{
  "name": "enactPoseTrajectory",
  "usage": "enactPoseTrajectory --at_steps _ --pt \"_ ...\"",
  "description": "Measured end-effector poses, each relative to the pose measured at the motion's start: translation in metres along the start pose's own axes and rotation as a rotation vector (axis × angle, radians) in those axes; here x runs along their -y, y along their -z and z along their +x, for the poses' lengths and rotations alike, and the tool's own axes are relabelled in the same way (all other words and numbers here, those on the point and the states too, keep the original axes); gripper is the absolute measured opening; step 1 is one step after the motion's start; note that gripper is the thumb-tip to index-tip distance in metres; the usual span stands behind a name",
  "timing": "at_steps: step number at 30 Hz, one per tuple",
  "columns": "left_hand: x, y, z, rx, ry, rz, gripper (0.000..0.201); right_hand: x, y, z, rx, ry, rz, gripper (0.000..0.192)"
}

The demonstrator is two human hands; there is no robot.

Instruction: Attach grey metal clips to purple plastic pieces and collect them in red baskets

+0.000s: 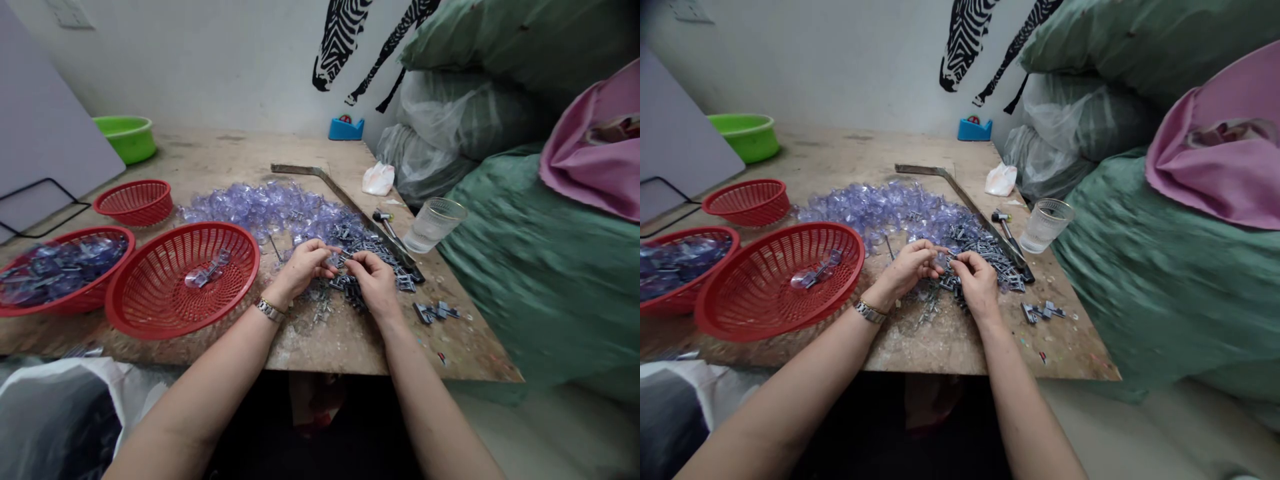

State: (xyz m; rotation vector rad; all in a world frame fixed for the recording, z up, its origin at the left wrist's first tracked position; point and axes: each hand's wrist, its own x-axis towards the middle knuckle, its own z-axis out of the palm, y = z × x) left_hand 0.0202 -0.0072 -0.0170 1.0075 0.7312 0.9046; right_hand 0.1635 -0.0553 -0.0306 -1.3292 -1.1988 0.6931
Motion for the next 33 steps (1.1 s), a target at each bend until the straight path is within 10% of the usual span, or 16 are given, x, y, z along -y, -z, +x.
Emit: enactPoseTrajectory --at_steps 33 --pt "0.0022 -0.0055 0.0014 -0.037 0.000 0.104 0.020 0.0003 -0.0012 -0.0017 0.000 0.078 -0.177 0.017"
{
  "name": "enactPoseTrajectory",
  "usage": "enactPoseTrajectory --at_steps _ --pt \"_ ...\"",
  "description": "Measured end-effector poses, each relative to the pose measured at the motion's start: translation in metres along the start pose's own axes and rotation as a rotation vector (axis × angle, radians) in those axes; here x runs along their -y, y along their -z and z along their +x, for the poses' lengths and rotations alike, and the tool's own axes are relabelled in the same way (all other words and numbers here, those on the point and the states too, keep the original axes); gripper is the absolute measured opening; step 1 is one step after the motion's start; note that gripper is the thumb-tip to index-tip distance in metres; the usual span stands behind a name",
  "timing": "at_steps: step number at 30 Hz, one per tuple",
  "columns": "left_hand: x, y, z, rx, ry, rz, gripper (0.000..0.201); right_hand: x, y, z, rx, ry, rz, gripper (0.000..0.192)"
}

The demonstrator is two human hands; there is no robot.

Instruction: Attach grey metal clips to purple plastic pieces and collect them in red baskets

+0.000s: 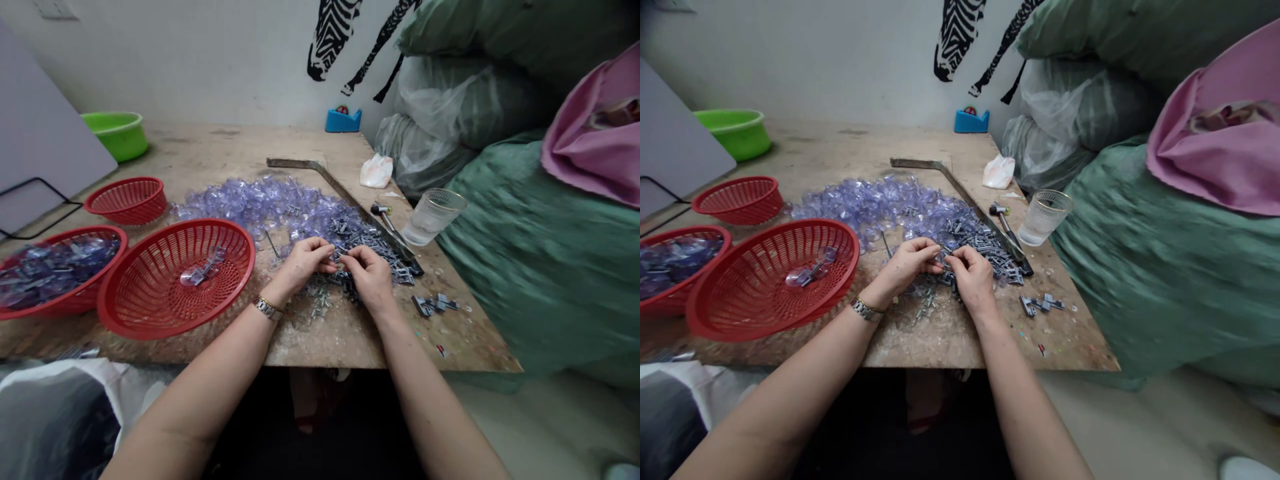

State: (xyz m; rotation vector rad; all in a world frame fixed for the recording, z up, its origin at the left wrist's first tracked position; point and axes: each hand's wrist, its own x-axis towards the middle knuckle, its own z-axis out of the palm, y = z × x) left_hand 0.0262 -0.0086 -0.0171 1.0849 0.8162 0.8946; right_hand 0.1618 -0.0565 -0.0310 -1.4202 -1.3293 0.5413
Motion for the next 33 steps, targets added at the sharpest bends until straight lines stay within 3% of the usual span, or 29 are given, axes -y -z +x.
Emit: enactPoseTrajectory --at_steps 9,16,25,31,33 --pt "-0.001 0.000 0.000 -0.019 -0.156 0.334 0.017 -0.006 -0.001 -0.001 -0.028 0.185 -0.213 0.018" --pt "0.002 0.006 0.002 0.126 -0.171 0.308 0.017 -0.008 0.000 -0.005 -0.048 0.352 -0.381 0.018" --pt "0.001 0.011 0.001 0.203 -0.111 0.278 0.013 -0.007 0.001 -0.004 0.005 0.312 -0.288 0.019" --pt "0.006 0.010 0.007 0.122 -0.238 0.320 0.018 -0.011 -0.001 0.001 -0.002 0.244 -0.171 0.006" --pt "0.008 0.010 0.007 0.103 -0.288 0.330 0.019 -0.012 -0.002 0.001 -0.011 0.264 -0.161 0.013"
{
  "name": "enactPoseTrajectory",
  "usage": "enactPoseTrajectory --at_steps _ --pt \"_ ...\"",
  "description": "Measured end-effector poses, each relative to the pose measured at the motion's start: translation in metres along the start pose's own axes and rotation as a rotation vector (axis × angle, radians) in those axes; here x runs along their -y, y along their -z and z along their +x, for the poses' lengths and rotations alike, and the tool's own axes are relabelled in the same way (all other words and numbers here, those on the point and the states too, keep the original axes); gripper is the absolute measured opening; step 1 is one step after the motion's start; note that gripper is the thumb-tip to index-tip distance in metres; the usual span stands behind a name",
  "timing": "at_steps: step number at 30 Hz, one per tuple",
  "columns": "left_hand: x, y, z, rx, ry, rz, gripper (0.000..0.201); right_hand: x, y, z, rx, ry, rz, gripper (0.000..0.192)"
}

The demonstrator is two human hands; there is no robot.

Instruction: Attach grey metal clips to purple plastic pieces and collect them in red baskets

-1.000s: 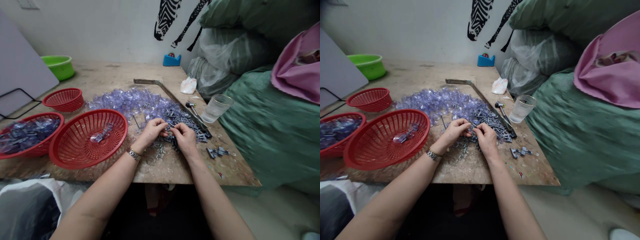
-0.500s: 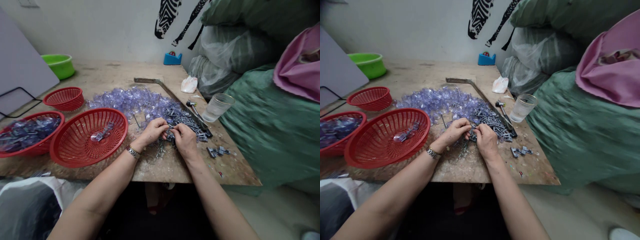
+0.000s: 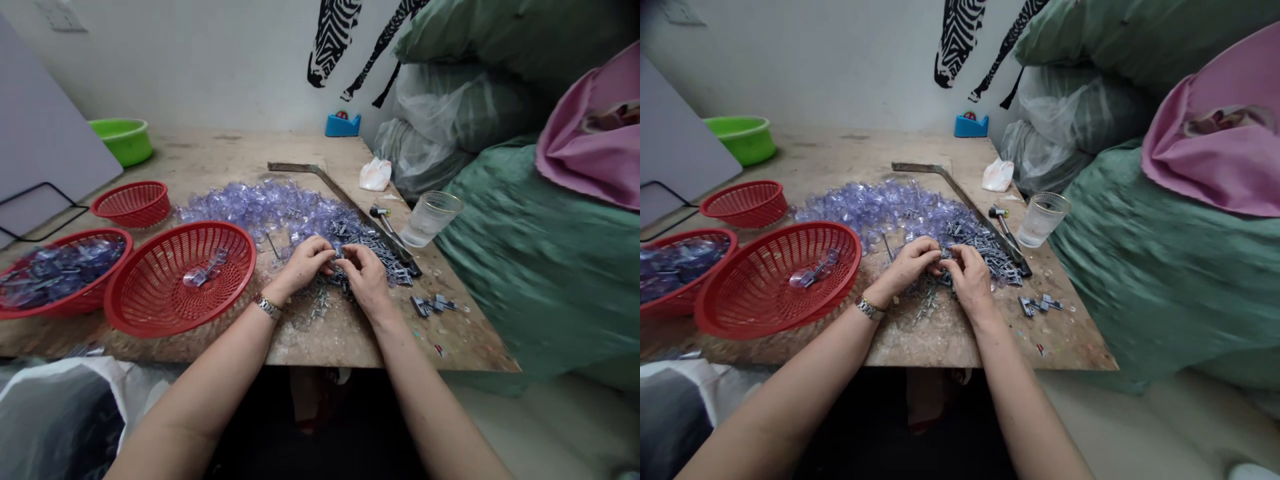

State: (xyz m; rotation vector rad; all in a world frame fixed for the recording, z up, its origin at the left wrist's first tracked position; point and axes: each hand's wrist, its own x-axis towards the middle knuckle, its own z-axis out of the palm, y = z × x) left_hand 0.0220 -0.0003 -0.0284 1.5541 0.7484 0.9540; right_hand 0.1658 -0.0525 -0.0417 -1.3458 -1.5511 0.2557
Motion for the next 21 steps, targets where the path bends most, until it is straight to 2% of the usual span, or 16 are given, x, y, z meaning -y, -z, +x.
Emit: enactPoseTrajectory --at_steps 5,11,17,21 --pt "0.0011 -0.0009 -0.0025 -0.035 -0.022 0.037 0.017 -0.0002 0.0004 0.0001 0.022 0.062 -0.049 0.017" --pt "-0.0033 -0.0022 -0.0030 0.050 0.116 0.000 0.013 -0.0016 0.0002 -0.0003 0.031 0.065 -0.071 0.018" --pt "-0.0034 -0.0031 -0.0030 0.038 0.121 0.006 0.015 0.0021 -0.0003 -0.0018 0.022 0.064 -0.063 0.020" --pt "-0.0038 -0.0043 -0.0035 0.048 0.091 -0.004 0.016 0.0038 -0.0004 -0.0020 -0.021 0.008 0.008 0.015"
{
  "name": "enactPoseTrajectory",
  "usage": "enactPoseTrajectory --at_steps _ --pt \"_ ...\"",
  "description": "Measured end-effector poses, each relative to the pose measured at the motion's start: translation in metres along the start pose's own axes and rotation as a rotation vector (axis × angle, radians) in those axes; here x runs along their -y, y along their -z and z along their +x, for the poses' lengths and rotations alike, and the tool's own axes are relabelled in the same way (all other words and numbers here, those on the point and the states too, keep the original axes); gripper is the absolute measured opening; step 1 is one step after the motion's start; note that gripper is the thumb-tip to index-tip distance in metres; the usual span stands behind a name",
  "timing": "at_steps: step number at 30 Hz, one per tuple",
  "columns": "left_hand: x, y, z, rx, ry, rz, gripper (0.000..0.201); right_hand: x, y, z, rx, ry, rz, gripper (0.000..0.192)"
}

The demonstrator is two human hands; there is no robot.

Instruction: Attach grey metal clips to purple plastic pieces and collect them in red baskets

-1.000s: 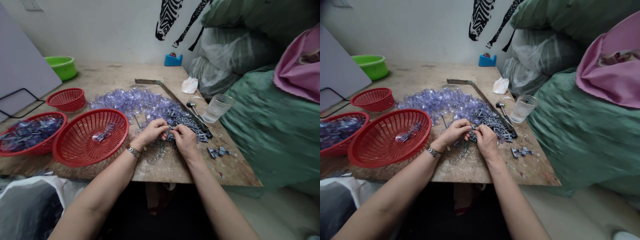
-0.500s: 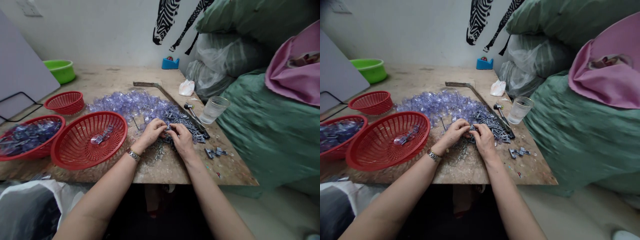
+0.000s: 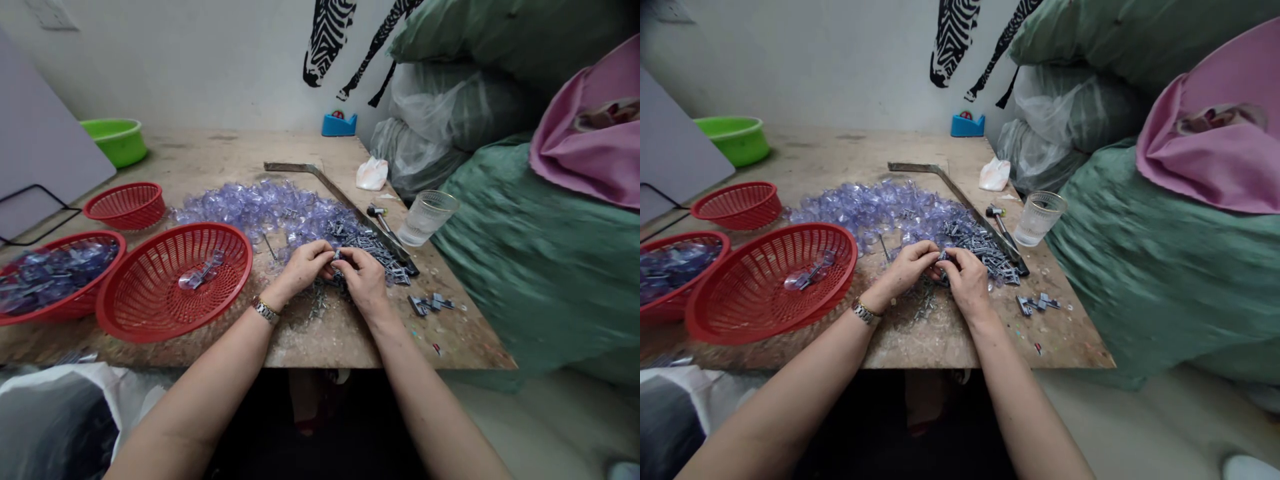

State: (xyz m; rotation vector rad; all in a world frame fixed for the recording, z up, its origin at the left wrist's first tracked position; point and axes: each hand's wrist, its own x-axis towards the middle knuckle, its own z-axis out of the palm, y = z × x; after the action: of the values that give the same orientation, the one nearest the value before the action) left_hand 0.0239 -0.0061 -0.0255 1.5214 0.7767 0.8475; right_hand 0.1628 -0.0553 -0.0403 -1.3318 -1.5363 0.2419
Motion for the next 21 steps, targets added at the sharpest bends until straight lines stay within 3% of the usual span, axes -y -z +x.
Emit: enactPoseTrajectory --at_steps 12,21 --pt "-0.0039 -0.0024 -0.0042 0.073 -0.024 -0.051 0.021 0.0059 0.0001 -0.0003 -0.008 -0.204 0.229 0.014" --pt "-0.0068 -0.0041 -0.0049 0.046 -0.064 -0.084 0.020 0.0036 -0.0007 0.0006 -0.106 -0.117 0.176 0.013"
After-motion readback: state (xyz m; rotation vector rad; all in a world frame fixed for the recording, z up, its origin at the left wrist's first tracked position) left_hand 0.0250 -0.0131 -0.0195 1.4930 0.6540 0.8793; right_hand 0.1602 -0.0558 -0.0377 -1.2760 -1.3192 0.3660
